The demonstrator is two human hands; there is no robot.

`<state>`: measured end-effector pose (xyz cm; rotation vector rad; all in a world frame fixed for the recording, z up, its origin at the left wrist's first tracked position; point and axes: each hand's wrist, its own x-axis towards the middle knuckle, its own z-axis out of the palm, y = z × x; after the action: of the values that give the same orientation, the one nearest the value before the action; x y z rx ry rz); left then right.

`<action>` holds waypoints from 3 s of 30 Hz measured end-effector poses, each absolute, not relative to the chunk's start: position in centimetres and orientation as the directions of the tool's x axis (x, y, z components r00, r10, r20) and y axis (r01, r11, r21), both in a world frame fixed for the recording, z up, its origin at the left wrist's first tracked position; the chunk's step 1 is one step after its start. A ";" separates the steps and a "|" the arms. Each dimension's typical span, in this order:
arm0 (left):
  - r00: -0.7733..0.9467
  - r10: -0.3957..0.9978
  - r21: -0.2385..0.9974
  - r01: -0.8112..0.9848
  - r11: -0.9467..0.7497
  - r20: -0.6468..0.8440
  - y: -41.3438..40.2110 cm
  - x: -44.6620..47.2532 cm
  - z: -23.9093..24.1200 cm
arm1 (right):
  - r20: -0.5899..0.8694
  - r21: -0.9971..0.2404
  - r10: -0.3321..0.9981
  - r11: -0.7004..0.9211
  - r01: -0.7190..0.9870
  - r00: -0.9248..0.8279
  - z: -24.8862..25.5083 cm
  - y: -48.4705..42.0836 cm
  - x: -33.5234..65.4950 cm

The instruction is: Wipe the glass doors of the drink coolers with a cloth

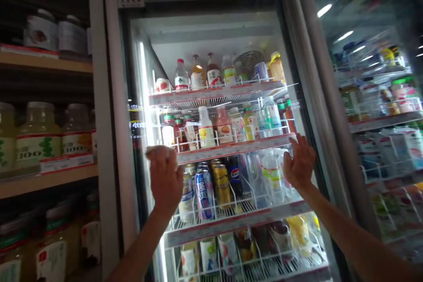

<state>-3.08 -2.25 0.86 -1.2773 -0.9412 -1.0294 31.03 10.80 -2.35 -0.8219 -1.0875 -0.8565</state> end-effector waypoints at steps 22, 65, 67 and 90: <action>0.600 -0.077 -0.605 0.790 -0.097 0.796 3.8 11.0 5.3 | 0.971 -0.079 -0.167 0.445 0.892 0.170 -4.3 12.0 34.7; 0.547 -0.089 -0.550 0.835 -0.005 0.832 5.3 15.9 10.1 | 0.975 0.052 -0.186 0.732 0.679 0.125 -0.3 11.4 35.9; 0.461 -0.132 -0.466 0.885 -0.002 0.877 5.2 16.3 10.7 | 0.974 0.058 -0.190 0.736 0.674 0.123 -0.4 11.4 36.0; 0.544 -0.138 -0.548 0.836 0.008 0.828 5.0 14.3 11.4 | 0.961 0.053 -0.227 0.712 0.700 0.158 -0.4 11.6 35.8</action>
<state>14.35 5.02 11.44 -1.3537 -0.6673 -0.8569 35.81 11.64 -0.40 -0.4600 -1.2465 -0.6972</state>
